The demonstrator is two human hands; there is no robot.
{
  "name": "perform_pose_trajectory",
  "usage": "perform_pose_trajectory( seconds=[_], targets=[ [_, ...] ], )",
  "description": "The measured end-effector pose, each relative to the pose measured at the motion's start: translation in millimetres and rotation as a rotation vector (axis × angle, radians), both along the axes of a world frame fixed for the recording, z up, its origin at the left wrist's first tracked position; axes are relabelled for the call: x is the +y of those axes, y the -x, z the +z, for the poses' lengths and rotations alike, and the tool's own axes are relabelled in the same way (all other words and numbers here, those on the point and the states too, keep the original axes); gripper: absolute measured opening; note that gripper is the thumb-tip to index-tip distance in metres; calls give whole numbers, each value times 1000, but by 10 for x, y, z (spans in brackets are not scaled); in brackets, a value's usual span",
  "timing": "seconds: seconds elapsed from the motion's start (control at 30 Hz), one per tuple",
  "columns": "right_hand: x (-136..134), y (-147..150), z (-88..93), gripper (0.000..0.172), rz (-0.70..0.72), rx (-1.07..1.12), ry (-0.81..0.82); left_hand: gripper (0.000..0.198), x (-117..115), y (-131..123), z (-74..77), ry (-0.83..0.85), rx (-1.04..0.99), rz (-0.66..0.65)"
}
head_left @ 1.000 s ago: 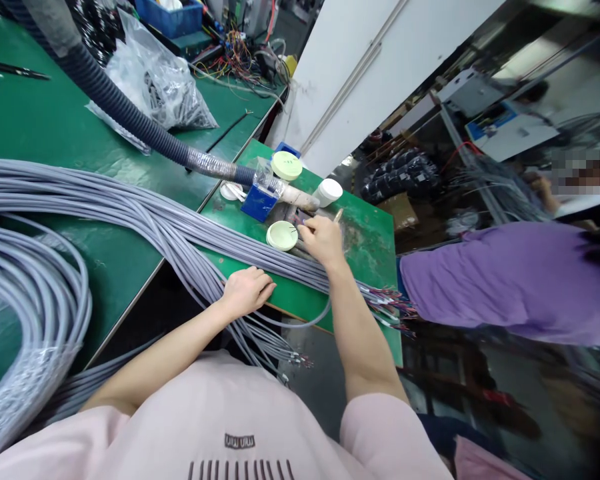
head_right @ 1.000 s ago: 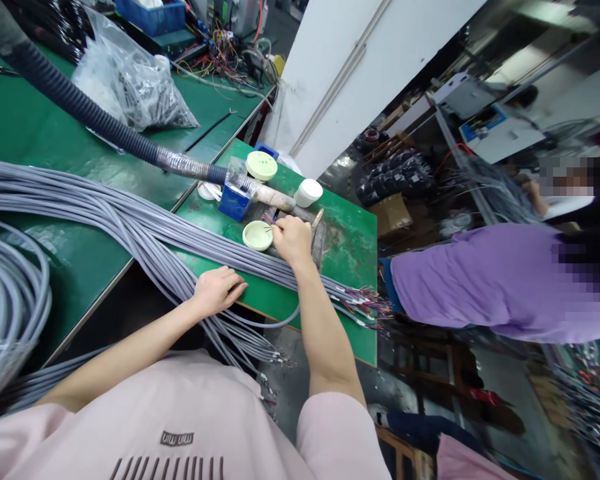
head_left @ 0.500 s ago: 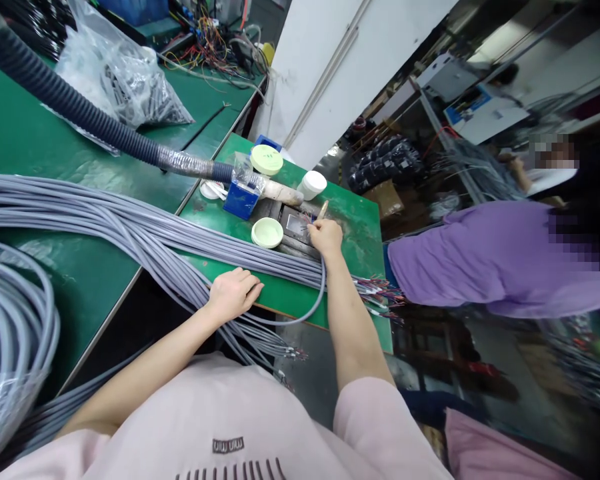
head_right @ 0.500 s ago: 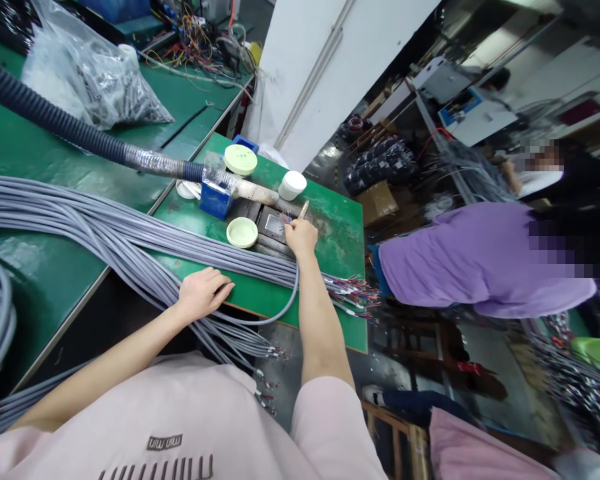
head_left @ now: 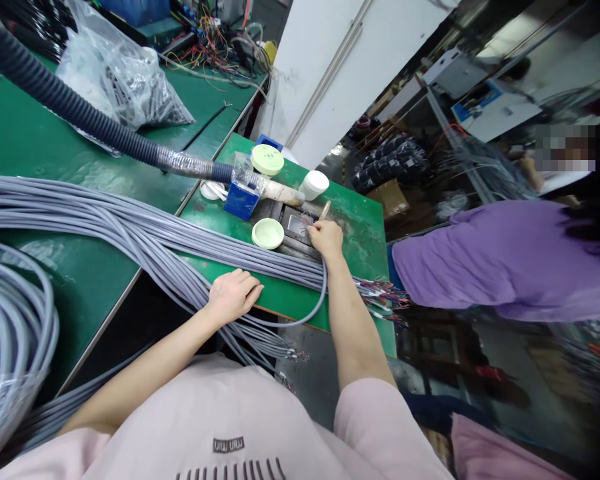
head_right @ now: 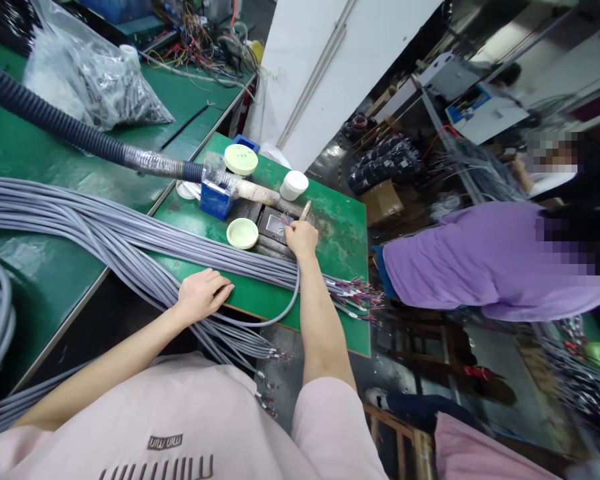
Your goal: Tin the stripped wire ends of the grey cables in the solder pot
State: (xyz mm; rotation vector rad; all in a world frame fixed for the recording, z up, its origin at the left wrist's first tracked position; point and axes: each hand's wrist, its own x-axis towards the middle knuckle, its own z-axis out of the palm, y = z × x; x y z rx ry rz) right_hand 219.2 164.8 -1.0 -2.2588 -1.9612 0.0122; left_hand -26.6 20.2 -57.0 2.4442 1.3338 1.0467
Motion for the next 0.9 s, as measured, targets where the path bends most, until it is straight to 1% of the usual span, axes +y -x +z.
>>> perform_pose_trajectory(
  seconds=[0.1, 0.13, 0.2, 0.23, 0.3, 0.37, 0.4, 0.47, 0.53, 0.6, 0.77, 0.9],
  targets=[
    [-122, 5, 127, 29, 31, 60, -40, 25, 4, 6, 23, 83, -32, 38],
    [-193, 15, 174, 30, 48, 115, -63, 23, 2, 12, 35, 123, -47, 52],
    [-381, 62, 252, 31, 93, 326, -125, 20, -8, 30, 64, 204, -96, 65],
    [-492, 105, 279, 31, 120, 483, -152, 19, -15, 39, 79, 249, -139, 57],
    [-726, 233, 303, 30, 162, 781, -151, 18, -28, 43, 104, 359, -308, 33],
    [-941, 399, 292, 31, 180, 1003, -93, 17, -30, 16, 120, 493, -572, 6],
    [-1033, 486, 279, 30, 186, 1087, -62, 18, -26, -13, 126, 563, -709, -12],
    [-1178, 646, 253, 30, 187, 1210, -21, 26, -6, -95, 136, 679, -941, -63],
    [-1277, 766, 240, 30, 188, 1285, -9, 36, 21, -196, 151, 757, -1107, -115],
    [-1342, 840, 245, 30, 196, 1329, -6, 38, 45, -293, 180, 797, -1248, -136],
    [-1438, 882, 284, 29, 202, 1372, 1, 27, 47, -441, 312, 869, -1501, -152],
    [-1519, 828, 271, 24, 195, 1384, 38, 23, 27, -428, 423, 1030, -1658, -221]
  ],
)
